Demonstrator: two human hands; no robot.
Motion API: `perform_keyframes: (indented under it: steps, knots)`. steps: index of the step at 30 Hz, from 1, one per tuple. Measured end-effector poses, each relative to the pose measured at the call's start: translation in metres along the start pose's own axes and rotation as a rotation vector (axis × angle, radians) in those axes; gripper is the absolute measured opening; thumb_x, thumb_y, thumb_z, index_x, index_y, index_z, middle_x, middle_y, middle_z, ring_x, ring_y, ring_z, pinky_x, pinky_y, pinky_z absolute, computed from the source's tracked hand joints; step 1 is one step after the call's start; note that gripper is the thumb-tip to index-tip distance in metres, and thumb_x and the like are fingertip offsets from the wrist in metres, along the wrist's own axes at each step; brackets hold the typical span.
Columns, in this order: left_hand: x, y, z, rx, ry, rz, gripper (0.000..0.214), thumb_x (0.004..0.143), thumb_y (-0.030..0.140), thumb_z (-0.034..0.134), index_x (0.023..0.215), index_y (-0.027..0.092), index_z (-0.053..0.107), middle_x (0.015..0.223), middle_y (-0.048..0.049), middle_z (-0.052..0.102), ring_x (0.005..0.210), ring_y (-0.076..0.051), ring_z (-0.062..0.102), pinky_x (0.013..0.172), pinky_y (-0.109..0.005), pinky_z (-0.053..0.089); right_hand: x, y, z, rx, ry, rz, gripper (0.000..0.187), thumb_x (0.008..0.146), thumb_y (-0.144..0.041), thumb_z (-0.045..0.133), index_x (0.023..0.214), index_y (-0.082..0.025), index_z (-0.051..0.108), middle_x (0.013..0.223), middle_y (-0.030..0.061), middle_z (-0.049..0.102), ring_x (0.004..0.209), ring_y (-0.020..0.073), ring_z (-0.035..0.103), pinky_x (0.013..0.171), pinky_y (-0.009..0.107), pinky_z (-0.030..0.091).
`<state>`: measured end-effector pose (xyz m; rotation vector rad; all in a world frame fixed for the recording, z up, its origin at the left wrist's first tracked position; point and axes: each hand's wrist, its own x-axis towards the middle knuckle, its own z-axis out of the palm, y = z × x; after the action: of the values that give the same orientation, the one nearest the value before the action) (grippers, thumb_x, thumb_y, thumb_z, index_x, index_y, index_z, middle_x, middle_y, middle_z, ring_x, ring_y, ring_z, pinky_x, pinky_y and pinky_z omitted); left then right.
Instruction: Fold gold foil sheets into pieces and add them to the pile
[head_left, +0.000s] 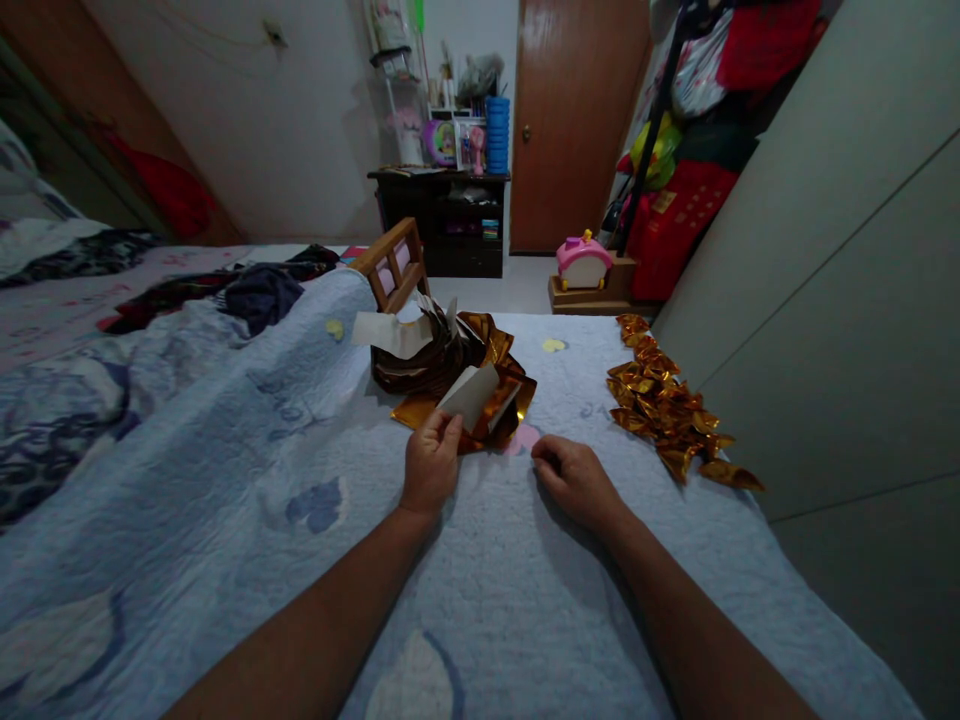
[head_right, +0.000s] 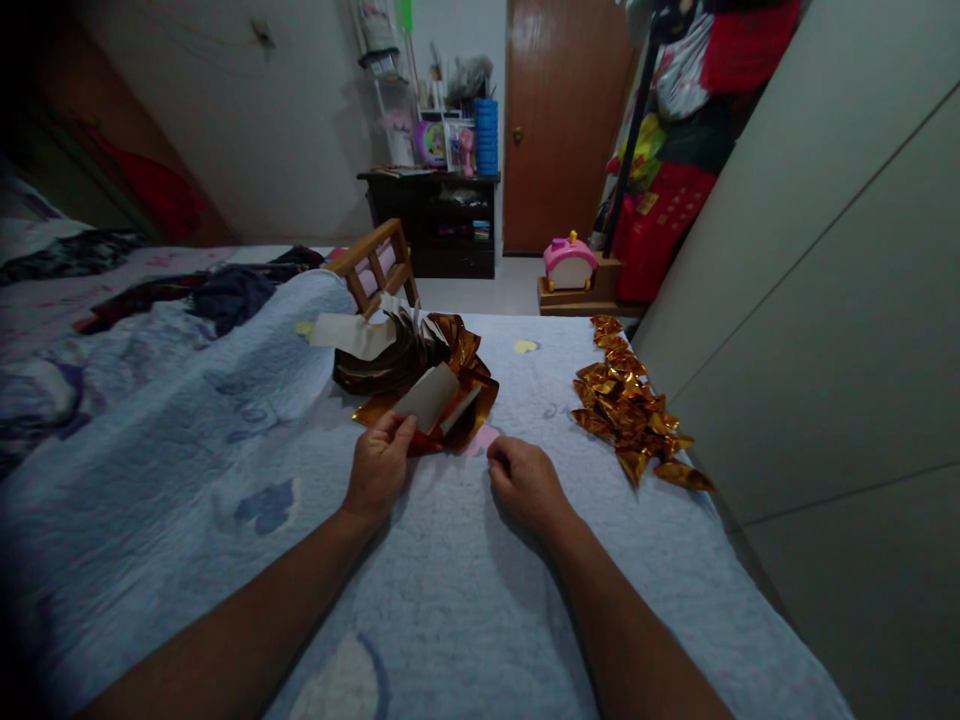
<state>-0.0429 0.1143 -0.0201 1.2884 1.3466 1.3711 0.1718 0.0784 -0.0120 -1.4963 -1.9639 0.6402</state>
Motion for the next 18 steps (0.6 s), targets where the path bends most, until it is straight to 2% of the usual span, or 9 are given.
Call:
perform_keyframes:
  steps: [3, 6, 8, 9, 12, 14, 16, 18]
  knots:
    - [-0.003, 0.001, -0.001, -0.002, -0.001, 0.059, 0.026, 0.089, 0.038, 0.061, 0.099, 0.015, 0.068, 0.087, -0.004, 0.072, 0.082, -0.018, 0.069, 0.077, -0.028, 0.055, 0.0, 0.0, -0.001, 0.02, -0.013, -0.002, 0.015, 0.081, -0.014, 0.05, 0.083, -0.018, 0.064, 0.073, 0.0018, 0.064, 0.067, 0.016, 0.058, 0.066, 0.028, 0.04]
    - [-0.009, 0.007, -0.004, 0.117, 0.018, 0.182, 0.021, 0.09, 0.035, 0.062, 0.096, 0.016, 0.069, 0.09, -0.0047, 0.073, 0.088, -0.02, 0.069, 0.082, -0.029, 0.054, -0.001, 0.001, -0.002, 0.097, 0.012, 0.015, 0.014, 0.082, -0.016, 0.051, 0.087, -0.018, 0.064, 0.074, 0.0014, 0.063, 0.066, 0.0152, 0.056, 0.066, 0.028, 0.042]
    - [-0.015, 0.014, -0.006, 0.227, 0.032, 0.288, 0.02, 0.092, 0.034, 0.062, 0.097, 0.016, 0.069, 0.092, -0.0052, 0.074, 0.089, -0.02, 0.069, 0.083, -0.03, 0.054, -0.001, 0.001, -0.003, 0.183, 0.074, 0.039, 0.021, 0.083, -0.019, 0.054, 0.101, -0.018, 0.063, 0.088, 0.0043, 0.066, 0.069, 0.0148, 0.056, 0.065, 0.028, 0.045]
    - [-0.018, 0.017, -0.007, 0.259, 0.023, 0.362, 0.018, 0.093, 0.033, 0.061, 0.099, 0.017, 0.069, 0.095, -0.0057, 0.075, 0.092, -0.02, 0.069, 0.086, -0.031, 0.054, -0.001, 0.001, -0.004, 0.229, 0.105, 0.044, 0.031, 0.082, -0.02, 0.056, 0.112, -0.018, 0.061, 0.1, 0.0067, 0.066, 0.072, 0.0149, 0.057, 0.065, 0.028, 0.046]
    - [-0.027, 0.025, -0.007, 0.266, -0.084, 0.613, 0.013, 0.095, 0.029, 0.059, 0.093, 0.02, 0.068, 0.104, -0.0081, 0.076, 0.101, -0.022, 0.071, 0.096, -0.036, 0.054, -0.003, 0.001, -0.01, 0.333, 0.139, 0.0, 0.063, 0.078, -0.023, 0.064, 0.137, -0.025, 0.046, 0.132, 0.0123, 0.053, 0.089, 0.0178, 0.059, 0.065, 0.028, 0.051]
    - [-0.033, 0.028, -0.006, 0.284, -0.181, 0.707, 0.013, 0.096, 0.028, 0.056, 0.092, 0.021, 0.067, 0.104, -0.0088, 0.076, 0.103, -0.022, 0.071, 0.095, -0.036, 0.055, -0.006, 0.001, -0.016, 0.354, 0.122, -0.061, 0.075, 0.076, -0.023, 0.068, 0.145, -0.029, 0.038, 0.141, 0.0125, 0.044, 0.102, 0.0209, 0.057, 0.073, 0.032, 0.055]
    - [-0.037, 0.028, -0.003, 0.292, -0.28, 0.781, 0.012, 0.096, 0.026, 0.055, 0.091, 0.021, 0.065, 0.105, -0.0099, 0.076, 0.103, -0.021, 0.071, 0.092, -0.034, 0.057, -0.009, 0.001, -0.021, 0.34, 0.089, -0.133, 0.079, 0.077, -0.023, 0.07, 0.147, -0.031, 0.036, 0.145, 0.0119, 0.04, 0.119, 0.0247, 0.053, 0.088, 0.038, 0.055]
    - [-0.039, 0.028, -0.001, 0.302, -0.367, 0.805, 0.011, 0.096, 0.024, 0.055, 0.091, 0.021, 0.064, 0.107, -0.011, 0.075, 0.102, -0.021, 0.072, 0.09, -0.032, 0.057, -0.012, 0.0, -0.027, 0.3, 0.055, -0.186, 0.074, 0.077, -0.024, 0.072, 0.145, -0.031, 0.041, 0.147, 0.0113, 0.039, 0.134, 0.0286, 0.043, 0.103, 0.044, 0.048]
